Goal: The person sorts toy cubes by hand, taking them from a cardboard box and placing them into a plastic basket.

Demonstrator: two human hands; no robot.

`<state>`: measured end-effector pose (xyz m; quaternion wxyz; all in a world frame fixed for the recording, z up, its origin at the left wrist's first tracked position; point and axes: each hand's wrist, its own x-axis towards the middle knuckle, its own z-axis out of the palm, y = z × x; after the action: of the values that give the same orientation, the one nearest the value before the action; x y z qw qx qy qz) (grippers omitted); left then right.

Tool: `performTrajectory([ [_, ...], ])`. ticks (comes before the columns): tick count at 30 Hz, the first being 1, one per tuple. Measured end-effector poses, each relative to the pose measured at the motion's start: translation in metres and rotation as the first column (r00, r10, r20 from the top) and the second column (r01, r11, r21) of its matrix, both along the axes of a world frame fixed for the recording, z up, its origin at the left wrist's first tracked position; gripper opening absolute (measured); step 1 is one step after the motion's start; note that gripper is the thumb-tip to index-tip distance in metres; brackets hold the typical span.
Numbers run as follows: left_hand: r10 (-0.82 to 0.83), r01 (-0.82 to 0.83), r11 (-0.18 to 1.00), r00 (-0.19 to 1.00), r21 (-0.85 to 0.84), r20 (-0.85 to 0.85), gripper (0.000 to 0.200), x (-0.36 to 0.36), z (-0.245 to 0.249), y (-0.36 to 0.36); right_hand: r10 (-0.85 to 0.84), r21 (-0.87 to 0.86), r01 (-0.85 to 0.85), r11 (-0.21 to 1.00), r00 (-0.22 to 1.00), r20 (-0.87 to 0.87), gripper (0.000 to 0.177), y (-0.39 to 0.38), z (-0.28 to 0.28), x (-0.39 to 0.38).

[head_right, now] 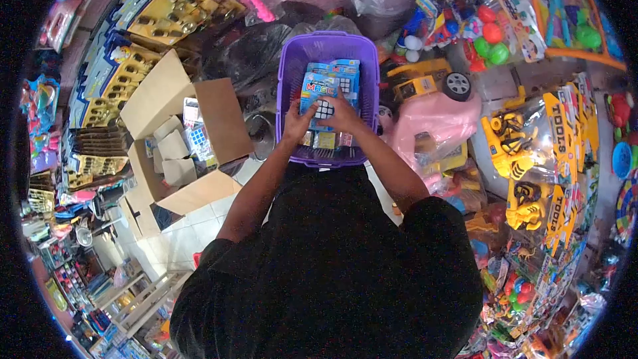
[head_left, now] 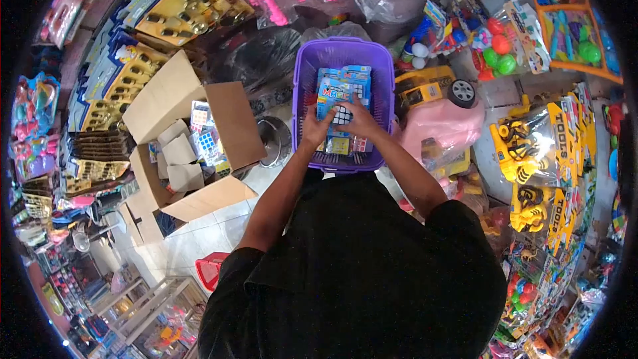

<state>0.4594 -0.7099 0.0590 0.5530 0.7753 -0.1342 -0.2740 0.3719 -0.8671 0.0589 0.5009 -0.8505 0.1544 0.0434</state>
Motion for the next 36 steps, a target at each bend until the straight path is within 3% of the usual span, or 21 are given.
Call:
performTrajectory([
  [2,-0.075,0.06,0.976,0.995,0.208,0.062,0.064,0.001,0.023,-0.002,0.0,-0.006,0.0,1.0,0.999,-0.038,0.08,0.0,-0.007,0.003],
  [3,-0.146,0.085,0.935,0.977,0.344,0.156,0.069,0.007,0.001,0.002,-0.024,-0.149,0.023,0.989,1.0,-0.005,0.075,0.003,-0.015,0.005],
  [6,-0.122,0.013,0.922,0.958,0.387,0.259,0.067,0.007,-0.028,0.013,-0.065,-0.353,0.013,0.936,0.989,-0.136,0.072,0.009,-0.023,0.012],
  [7,-0.138,0.069,0.887,0.983,0.456,0.118,0.063,0.005,-0.027,0.016,-0.079,-0.452,-0.007,0.892,0.982,-0.17,0.072,0.014,-0.027,0.011],
  [10,-0.406,0.292,0.844,0.896,0.45,0.181,0.062,0.003,-0.044,0.029,-0.038,-0.447,-0.154,0.881,0.919,-0.392,0.076,0.019,-0.036,0.011],
  [11,-0.303,0.223,0.896,0.939,0.383,0.162,0.058,-0.001,-0.056,0.032,-0.026,-0.369,-0.157,0.916,0.896,-0.444,0.079,0.017,-0.034,0.01],
  [13,-0.429,0.327,0.841,0.889,0.432,0.163,0.059,-0.002,-0.042,0.035,-0.05,-0.427,-0.175,0.887,0.883,-0.466,0.08,0.019,-0.029,0.009],
  [14,-0.367,0.288,0.86,0.923,0.422,0.117,0.059,-0.005,-0.036,0.035,-0.062,-0.455,-0.186,0.871,0.877,-0.476,0.08,0.021,-0.026,0.008],
  [15,-0.299,0.245,0.877,0.951,0.412,0.072,0.058,-0.008,-0.032,0.035,-0.062,-0.477,-0.188,0.858,0.886,-0.46,0.08,0.022,-0.025,0.008],
  [17,-0.296,0.214,0.894,0.941,0.394,0.161,0.059,-0.011,-0.03,0.038,-0.069,-0.52,-0.182,0.834,0.902,-0.426,0.081,0.023,-0.024,0.007],
  [20,-0.288,0.189,0.925,0.915,0.329,0.283,0.055,-0.019,-0.013,0.046,-0.069,-0.501,-0.048,0.864,0.975,-0.213,0.081,0.026,-0.019,-0.003],
  [21,-0.281,0.184,0.936,0.904,0.301,0.321,0.054,-0.021,-0.001,0.049,-0.078,-0.455,0.013,0.89,0.989,-0.125,0.077,0.027,-0.017,-0.006],
  [24,-0.133,0.126,0.989,0.986,0.072,0.096,0.042,-0.034,0.031,0.067,-0.117,-0.224,0.144,0.964,0.984,0.132,0.064,0.037,-0.007,-0.02],
  [25,-0.072,0.071,0.993,0.997,-0.098,0.002,0.027,-0.038,0.026,0.077,-0.137,-0.1,0.16,0.982,0.968,0.21,0.058,0.043,-0.003,-0.027],
  [27,-0.035,0.007,0.987,0.985,-0.162,-0.171,0.023,-0.044,0.019,0.102,-0.178,0.099,0.153,0.983,0.919,0.351,0.039,0.062,0.024,-0.042],
  [28,-0.017,-0.033,0.982,0.966,-0.188,-0.258,0.021,-0.047,0.019,0.116,-0.145,0.225,0.084,0.971,0.951,0.274,0.036,0.073,0.035,-0.051],
  [30,-0.09,0.049,0.993,0.911,-0.112,-0.401,0.022,-0.049,0.039,0.143,-0.047,0.474,-0.022,0.88,0.99,0.132,0.031,0.091,0.046,-0.068],
  [33,-0.152,0.149,0.987,0.813,-0.053,-0.562,0.025,-0.056,0.028,0.178,0.264,0.624,-0.243,0.742,0.963,0.061,0.03,0.116,0.021,-0.082],
  [36,-0.007,0.137,0.963,0.874,0.232,-0.486,0.031,-0.088,-0.048,0.221,0.539,0.559,-0.391,0.731,0.833,-0.123,0.038,0.13,0.015,-0.087],
])
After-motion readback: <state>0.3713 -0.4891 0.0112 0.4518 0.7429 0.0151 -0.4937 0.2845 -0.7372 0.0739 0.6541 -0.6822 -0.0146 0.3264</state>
